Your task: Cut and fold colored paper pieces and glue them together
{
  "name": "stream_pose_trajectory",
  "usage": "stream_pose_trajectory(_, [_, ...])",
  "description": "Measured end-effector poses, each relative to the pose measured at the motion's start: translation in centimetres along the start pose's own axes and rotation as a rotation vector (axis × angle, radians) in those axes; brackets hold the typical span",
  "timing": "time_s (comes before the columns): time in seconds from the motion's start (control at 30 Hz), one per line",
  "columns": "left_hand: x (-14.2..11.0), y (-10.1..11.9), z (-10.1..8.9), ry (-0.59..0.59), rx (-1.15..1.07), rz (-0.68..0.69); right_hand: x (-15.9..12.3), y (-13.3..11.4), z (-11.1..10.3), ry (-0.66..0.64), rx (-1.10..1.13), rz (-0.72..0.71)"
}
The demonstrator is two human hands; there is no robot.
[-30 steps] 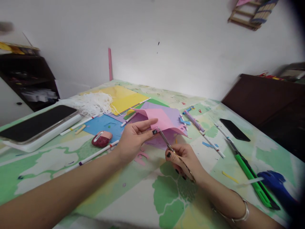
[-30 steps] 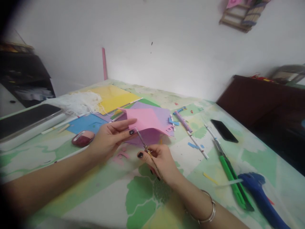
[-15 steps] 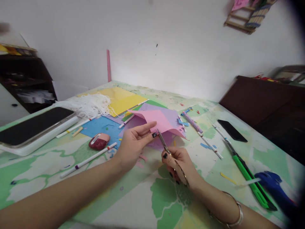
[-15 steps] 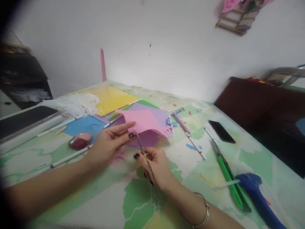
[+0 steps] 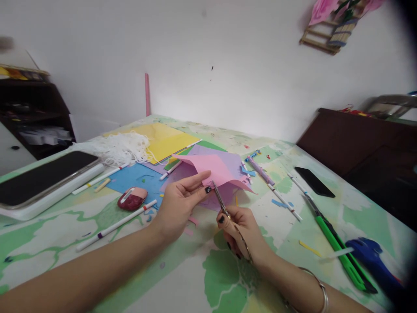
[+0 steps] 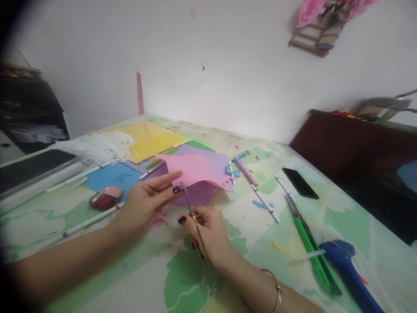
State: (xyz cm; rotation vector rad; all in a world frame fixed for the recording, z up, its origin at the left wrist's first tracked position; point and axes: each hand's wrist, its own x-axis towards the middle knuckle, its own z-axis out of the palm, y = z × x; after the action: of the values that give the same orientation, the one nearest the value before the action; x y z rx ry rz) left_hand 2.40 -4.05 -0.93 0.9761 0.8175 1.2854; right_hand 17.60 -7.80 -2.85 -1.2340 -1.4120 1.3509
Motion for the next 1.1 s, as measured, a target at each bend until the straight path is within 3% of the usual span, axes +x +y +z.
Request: stream_pose_trajectory(1.1, [0.34,-0.13,-0.34,-0.035,-0.021,-0.005,0.23,-0.24,-0.47,-0.038,-0.072,0.03])
